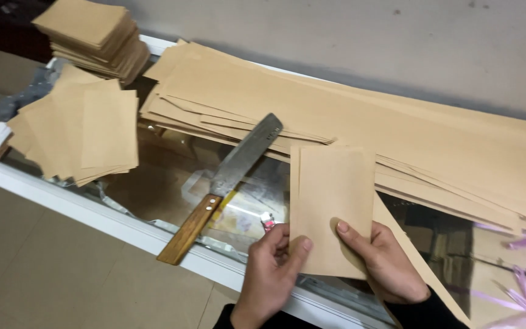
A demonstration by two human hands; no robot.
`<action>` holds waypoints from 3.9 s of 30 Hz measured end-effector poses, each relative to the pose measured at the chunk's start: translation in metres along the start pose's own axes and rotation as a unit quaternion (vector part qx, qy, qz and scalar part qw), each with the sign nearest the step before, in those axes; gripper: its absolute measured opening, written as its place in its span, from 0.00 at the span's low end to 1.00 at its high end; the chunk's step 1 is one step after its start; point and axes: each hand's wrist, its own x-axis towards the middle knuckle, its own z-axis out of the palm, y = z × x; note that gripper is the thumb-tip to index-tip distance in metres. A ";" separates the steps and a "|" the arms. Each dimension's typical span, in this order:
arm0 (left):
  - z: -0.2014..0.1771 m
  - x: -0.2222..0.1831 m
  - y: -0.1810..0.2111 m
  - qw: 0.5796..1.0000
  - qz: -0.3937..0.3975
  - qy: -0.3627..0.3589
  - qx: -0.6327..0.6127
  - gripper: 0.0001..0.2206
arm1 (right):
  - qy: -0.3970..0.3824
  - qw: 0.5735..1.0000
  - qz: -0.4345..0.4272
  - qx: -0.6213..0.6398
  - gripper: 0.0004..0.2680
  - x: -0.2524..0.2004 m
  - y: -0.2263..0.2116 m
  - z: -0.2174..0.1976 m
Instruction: The person takes long strips of brown paper, folds them into smaller rectangular shapes, and uses the flat side of a large knife to press and sharpen the creases.
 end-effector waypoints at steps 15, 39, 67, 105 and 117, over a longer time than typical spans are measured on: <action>-0.321 0.072 -0.022 0.914 0.004 0.398 0.075 0.37 | 0.385 0.436 -0.371 -0.724 0.40 0.077 0.095 -0.135; -0.073 0.013 -0.002 0.886 0.393 -0.029 0.243 0.14 | 0.222 0.790 -0.125 -0.558 0.39 0.031 0.002 -0.082; -0.018 0.055 -0.009 0.965 -0.002 0.219 -0.143 0.20 | 0.032 0.962 0.012 -0.271 0.07 0.001 -0.019 -0.189; 0.034 0.027 -0.045 0.622 0.328 -0.029 0.710 0.33 | 0.088 0.979 0.019 -0.185 0.09 0.031 0.021 -0.177; 0.011 0.032 -0.037 0.777 0.312 -0.104 0.537 0.29 | 0.053 0.987 0.041 -0.149 0.08 0.027 0.013 -0.175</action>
